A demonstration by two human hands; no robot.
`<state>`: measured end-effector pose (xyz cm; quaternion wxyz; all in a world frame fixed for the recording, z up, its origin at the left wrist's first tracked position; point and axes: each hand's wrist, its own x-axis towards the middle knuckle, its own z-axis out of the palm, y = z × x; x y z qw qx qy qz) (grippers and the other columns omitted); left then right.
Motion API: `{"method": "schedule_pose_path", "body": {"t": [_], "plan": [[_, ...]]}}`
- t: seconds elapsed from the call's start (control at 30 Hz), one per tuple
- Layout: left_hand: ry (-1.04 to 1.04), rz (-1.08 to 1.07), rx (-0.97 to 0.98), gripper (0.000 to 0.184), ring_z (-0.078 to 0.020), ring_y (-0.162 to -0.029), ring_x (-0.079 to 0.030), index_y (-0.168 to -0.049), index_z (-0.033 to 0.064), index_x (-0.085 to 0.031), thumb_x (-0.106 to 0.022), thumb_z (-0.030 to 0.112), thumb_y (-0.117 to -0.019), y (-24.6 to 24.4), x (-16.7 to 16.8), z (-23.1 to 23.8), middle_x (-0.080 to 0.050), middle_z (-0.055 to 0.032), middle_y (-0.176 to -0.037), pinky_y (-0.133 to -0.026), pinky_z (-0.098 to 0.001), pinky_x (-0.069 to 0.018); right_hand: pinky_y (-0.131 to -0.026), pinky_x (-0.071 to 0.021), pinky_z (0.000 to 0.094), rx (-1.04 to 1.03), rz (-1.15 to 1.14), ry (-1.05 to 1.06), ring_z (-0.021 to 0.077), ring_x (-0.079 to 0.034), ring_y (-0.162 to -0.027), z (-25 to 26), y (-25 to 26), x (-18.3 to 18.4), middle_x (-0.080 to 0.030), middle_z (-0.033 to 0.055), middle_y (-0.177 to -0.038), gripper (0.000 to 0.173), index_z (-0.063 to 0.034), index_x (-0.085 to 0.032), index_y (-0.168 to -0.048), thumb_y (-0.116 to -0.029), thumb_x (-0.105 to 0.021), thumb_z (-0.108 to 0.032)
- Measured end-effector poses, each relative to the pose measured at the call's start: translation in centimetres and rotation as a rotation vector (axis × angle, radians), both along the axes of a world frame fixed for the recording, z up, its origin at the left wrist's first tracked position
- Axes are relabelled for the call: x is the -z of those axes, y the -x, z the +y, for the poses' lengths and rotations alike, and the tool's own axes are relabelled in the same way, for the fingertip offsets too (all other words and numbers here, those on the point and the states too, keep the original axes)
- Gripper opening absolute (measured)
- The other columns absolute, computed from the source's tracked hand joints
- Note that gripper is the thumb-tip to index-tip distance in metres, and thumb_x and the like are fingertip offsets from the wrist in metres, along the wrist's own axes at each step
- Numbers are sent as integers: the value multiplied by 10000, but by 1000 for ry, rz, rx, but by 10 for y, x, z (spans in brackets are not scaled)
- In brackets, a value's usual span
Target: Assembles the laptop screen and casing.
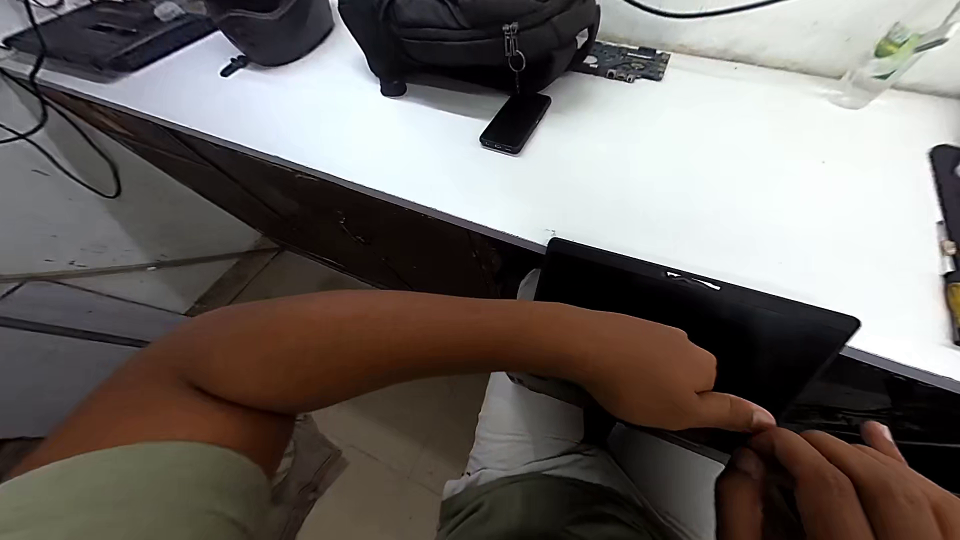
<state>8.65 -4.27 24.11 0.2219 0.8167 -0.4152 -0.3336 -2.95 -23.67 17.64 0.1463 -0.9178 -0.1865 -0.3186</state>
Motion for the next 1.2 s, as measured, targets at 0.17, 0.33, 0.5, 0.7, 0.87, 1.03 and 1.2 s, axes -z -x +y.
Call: {"method": "schedule_pose_path", "body": {"t": [0.17, 0.33, 0.5, 0.7, 0.87, 1.03, 1.2], "plan": [[20, -73, 15, 650, -112, -543, -519, -736, 99, -618, -287, 529, -1093, 0, 7, 1, -476, 9, -585, -484, -306, -414, -1127, -397, 500, 45, 12, -31, 214, -629, -971, 4, 1, -5, -642, 55, -904, 178, -98, -709, -944, -937, -586, -227], [-8, -82, -14, 638, -74, -534, -511, -743, 155, -609, -234, 533, -1095, -5, 3, 6, -479, 42, -592, -463, -264, -392, -1099, -477, 497, -3, -44, -140, 147, -655, -986, -7, -6, 2, -670, -26, -925, 82, -152, -743, -941, -899, -708, -214], [143, -163, -10, 474, 31, -578, -519, -983, 272, -745, -331, 471, -1099, -2, 14, 25, -561, 138, -673, -479, -186, -417, -999, -517, 355, -23, -70, -200, 152, -600, -1144, -25, -10, 9, -643, -15, -1143, 259, -237, -762, -1125, -888, -808, -331], [169, -221, 31, 460, 63, -573, -514, -1144, 294, -736, -376, 569, -1068, 2, 24, 25, -578, 161, -696, -478, -160, -424, -902, -502, 400, -15, 77, -122, 139, -637, -1007, -45, -17, 6, -702, -56, -992, 282, -242, -777, -1076, -940, -711, -480], [196, -250, 34, 460, 73, -572, -504, -1172, 299, -731, -355, 546, -1079, 4, 25, 22, -571, 169, -695, -470, -146, -404, -863, -465, 377, 7, 103, -128, 109, -609, -921, -45, -16, 3, -664, -55, -918, 277, -242, -760, -1051, -961, -675, -490], [183, -103, -131, 415, 69, -669, -593, -1191, 363, -747, -372, 508, -1087, 2, 13, 70, -650, 189, -775, -551, -157, -497, -829, -447, 387, 12, 178, -112, 132, -587, -888, -43, -16, -9, -659, -39, -882, 266, -237, -780, -1017, -952, -653, -461], [457, 88, -349, 420, -53, -918, -718, -1176, 185, -780, -427, 399, -1097, 14, 30, 147, -771, 70, -1058, -773, -215, -605, -815, -421, 392, -48, 202, -77, 180, -580, -899, -33, -23, -13, -675, 19, -891, 300, -183, -781, -998, -940, -665, -454]]}}
